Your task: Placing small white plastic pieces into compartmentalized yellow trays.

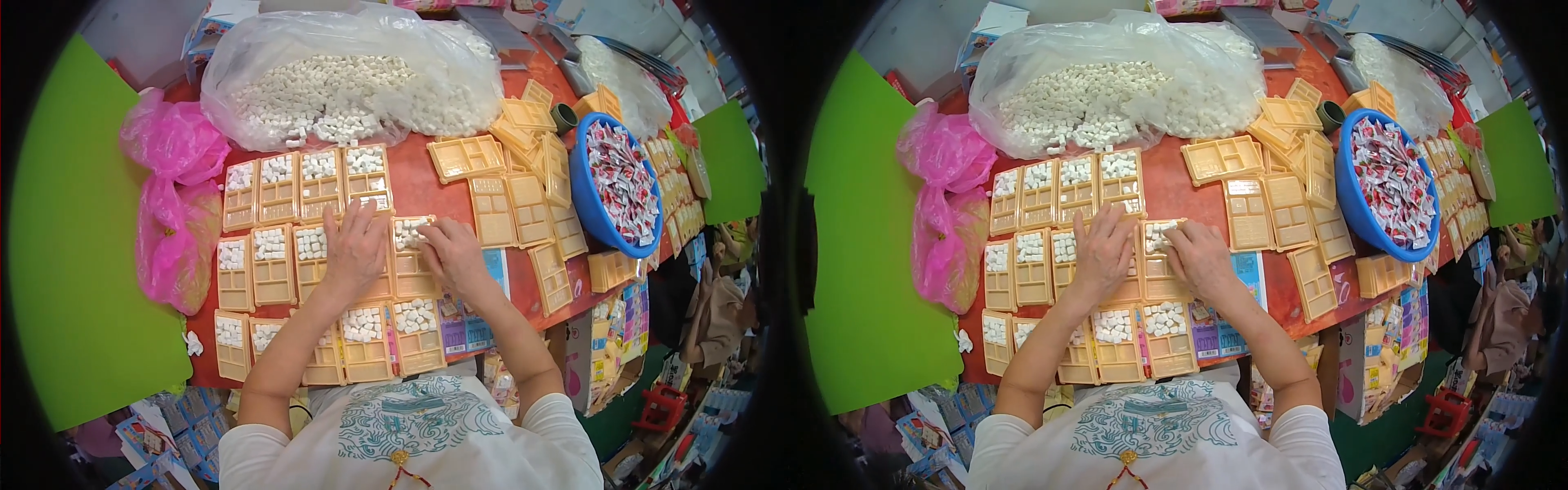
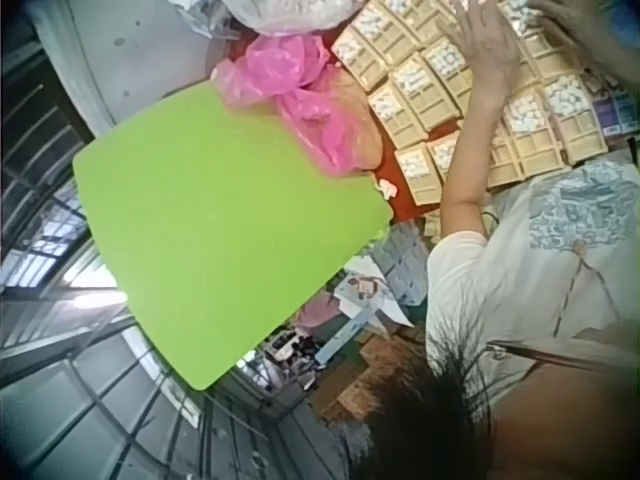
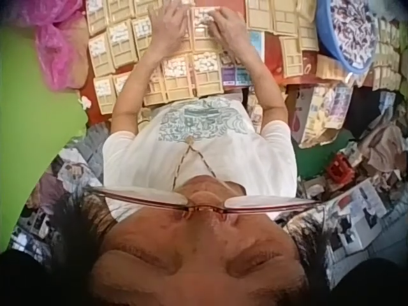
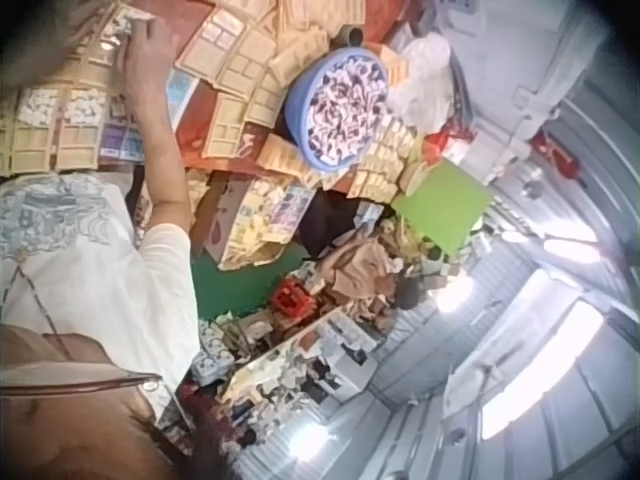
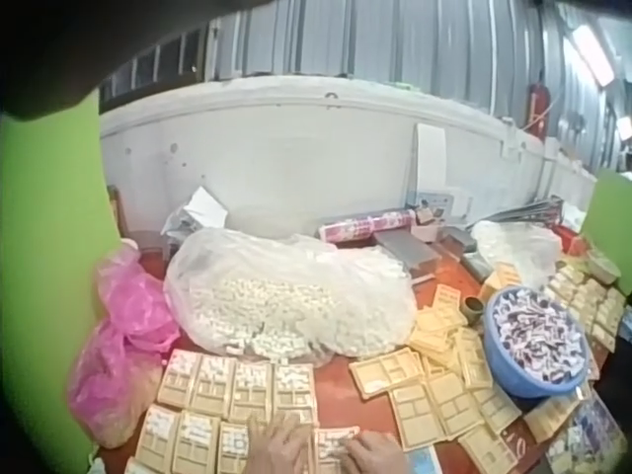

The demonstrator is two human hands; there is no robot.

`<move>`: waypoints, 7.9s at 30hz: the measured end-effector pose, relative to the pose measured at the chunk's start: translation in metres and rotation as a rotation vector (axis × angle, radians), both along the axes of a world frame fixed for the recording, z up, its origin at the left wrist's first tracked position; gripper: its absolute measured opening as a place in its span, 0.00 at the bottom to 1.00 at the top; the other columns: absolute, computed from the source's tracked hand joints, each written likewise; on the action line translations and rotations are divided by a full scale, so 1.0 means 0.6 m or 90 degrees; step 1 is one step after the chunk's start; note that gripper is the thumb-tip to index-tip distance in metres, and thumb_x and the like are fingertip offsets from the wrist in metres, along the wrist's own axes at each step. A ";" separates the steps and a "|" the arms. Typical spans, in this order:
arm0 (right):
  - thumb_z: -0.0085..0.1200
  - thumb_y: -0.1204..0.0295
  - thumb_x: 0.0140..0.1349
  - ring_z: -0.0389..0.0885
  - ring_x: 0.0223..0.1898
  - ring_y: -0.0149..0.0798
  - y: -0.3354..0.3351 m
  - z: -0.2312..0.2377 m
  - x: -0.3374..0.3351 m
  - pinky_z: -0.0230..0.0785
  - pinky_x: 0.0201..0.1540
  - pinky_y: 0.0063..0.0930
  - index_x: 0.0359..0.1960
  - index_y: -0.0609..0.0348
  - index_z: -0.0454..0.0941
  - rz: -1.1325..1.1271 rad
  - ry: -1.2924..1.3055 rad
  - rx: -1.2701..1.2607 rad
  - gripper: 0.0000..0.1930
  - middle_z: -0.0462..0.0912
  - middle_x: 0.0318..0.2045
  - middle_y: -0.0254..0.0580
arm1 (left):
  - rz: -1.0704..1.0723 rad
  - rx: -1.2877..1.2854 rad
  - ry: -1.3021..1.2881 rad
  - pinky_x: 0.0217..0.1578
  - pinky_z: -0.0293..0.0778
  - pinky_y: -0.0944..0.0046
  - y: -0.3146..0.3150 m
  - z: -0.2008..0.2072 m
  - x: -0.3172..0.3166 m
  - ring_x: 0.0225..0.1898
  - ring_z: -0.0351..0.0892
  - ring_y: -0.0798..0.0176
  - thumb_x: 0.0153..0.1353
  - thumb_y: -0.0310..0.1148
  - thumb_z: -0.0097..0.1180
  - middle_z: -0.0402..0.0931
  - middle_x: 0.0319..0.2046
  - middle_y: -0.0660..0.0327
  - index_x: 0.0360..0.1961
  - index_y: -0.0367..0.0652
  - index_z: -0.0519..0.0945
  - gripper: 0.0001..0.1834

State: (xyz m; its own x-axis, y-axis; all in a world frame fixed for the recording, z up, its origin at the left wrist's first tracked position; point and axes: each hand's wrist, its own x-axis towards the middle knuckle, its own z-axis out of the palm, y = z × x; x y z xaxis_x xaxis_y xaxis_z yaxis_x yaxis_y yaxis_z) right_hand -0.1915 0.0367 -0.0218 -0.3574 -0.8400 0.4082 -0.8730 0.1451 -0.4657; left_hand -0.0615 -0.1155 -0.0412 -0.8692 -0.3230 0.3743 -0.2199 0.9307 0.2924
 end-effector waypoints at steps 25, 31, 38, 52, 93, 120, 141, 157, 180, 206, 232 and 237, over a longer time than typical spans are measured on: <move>0.55 0.78 0.52 0.74 0.37 0.44 -0.018 -0.029 -0.028 0.63 0.40 0.35 0.40 0.59 0.76 -0.040 -0.003 -0.014 0.12 0.74 0.33 0.42 | -0.045 -0.051 -0.003 0.59 0.39 0.24 -0.013 0.030 -0.037 0.61 0.59 0.45 0.52 0.35 0.56 0.71 0.49 0.51 0.27 0.42 0.81 0.08; 0.55 0.78 0.52 0.74 0.38 0.44 -0.019 -0.023 -0.023 0.64 0.40 0.37 0.39 0.59 0.76 -0.022 -0.010 0.018 0.11 0.75 0.34 0.42 | -0.096 -0.039 0.003 0.59 0.40 0.23 0.018 0.022 -0.013 0.61 0.61 0.46 0.53 0.35 0.56 0.71 0.49 0.52 0.28 0.42 0.80 0.08; 0.56 0.78 0.52 0.74 0.37 0.44 -0.060 -0.019 -0.035 0.62 0.39 0.36 0.38 0.57 0.77 -0.003 0.019 -0.012 0.10 0.75 0.33 0.41 | 0.033 -0.061 0.053 0.59 0.39 0.24 -0.063 0.011 -0.047 0.58 0.62 0.49 0.52 0.31 0.55 0.71 0.46 0.55 0.30 0.43 0.80 0.06; 0.55 0.69 0.52 0.75 0.31 0.41 -0.219 -0.055 -0.058 0.60 0.39 0.35 0.23 0.55 0.76 -0.019 0.223 0.147 0.05 0.74 0.25 0.38 | 0.118 0.020 0.036 0.59 0.38 0.27 -0.118 -0.003 -0.028 0.58 0.61 0.52 0.55 0.31 0.53 0.69 0.50 0.56 0.37 0.45 0.77 0.08; 0.56 0.74 0.53 0.73 0.40 0.45 0.056 -0.011 -0.030 0.61 0.44 0.40 0.38 0.58 0.74 -0.185 0.096 0.027 0.10 0.73 0.35 0.43 | -0.199 -0.044 -0.171 0.61 0.42 0.31 0.041 -0.010 -0.031 0.68 0.51 0.50 0.58 0.52 0.50 0.54 0.66 0.50 0.63 0.36 0.61 0.39; 0.53 0.70 0.53 0.72 0.43 0.52 0.069 -0.052 -0.083 0.65 0.45 0.43 0.44 0.61 0.71 -0.356 0.057 0.088 0.16 0.73 0.37 0.49 | -0.237 -0.081 -0.070 0.60 0.44 0.31 0.094 -0.005 -0.180 0.49 0.72 0.46 0.53 0.34 0.50 0.78 0.35 0.50 0.52 0.40 0.73 0.23; 0.43 0.85 0.50 0.74 0.48 0.46 0.094 0.045 -0.102 0.63 0.56 0.36 0.55 0.66 0.68 -0.317 -0.161 -0.209 0.26 0.75 0.48 0.49 | -0.152 0.229 0.087 0.53 0.64 0.53 0.036 0.042 -0.153 0.50 0.73 0.51 0.62 0.35 0.48 0.73 0.48 0.51 0.60 0.40 0.64 0.25; 0.59 0.72 0.43 0.78 0.40 0.37 -0.148 0.097 -0.141 0.64 0.50 0.38 0.35 0.58 0.78 0.204 0.465 -0.209 0.14 0.79 0.38 0.37 | -0.347 1.405 -0.095 0.50 0.77 0.53 -0.198 0.099 -0.091 0.50 0.77 0.58 0.62 0.31 0.51 0.74 0.51 0.51 0.61 0.34 0.62 0.27; 0.41 0.76 0.58 0.76 0.48 0.52 -0.487 -0.117 -0.429 0.69 0.52 0.42 0.45 0.59 0.75 -0.120 0.055 0.217 0.15 0.79 0.42 0.52 | 0.018 1.023 0.240 0.34 0.81 0.64 -0.322 0.029 -0.229 0.38 0.81 0.61 0.56 0.22 0.45 0.76 0.42 0.52 0.56 0.32 0.67 0.23; 0.49 0.76 0.58 0.77 0.39 0.28 -0.371 0.058 -0.264 0.67 0.41 0.23 0.45 0.64 0.79 0.112 -0.452 -0.063 0.14 0.82 0.36 0.36 | -0.085 1.294 0.334 0.52 0.76 0.56 -0.244 0.023 -0.154 0.51 0.76 0.53 0.54 0.15 0.43 0.71 0.52 0.48 0.63 0.36 0.59 0.31; 0.54 0.68 0.54 0.76 0.30 0.23 0.021 0.079 -0.103 0.66 0.30 0.18 0.43 0.63 0.79 0.000 -0.744 0.071 0.16 0.81 0.31 0.32 | -0.109 1.411 0.273 0.50 0.77 0.63 0.095 0.056 0.000 0.48 0.78 0.59 0.55 0.15 0.45 0.74 0.50 0.51 0.64 0.35 0.57 0.33; 0.52 0.70 0.53 0.75 0.29 0.23 0.114 0.068 -0.068 0.64 0.30 0.17 0.40 0.63 0.79 -0.057 -0.788 0.049 0.14 0.80 0.30 0.30 | -0.087 1.434 0.160 0.55 0.73 0.60 0.191 0.058 0.025 0.54 0.74 0.60 0.57 0.18 0.46 0.70 0.55 0.53 0.65 0.38 0.56 0.32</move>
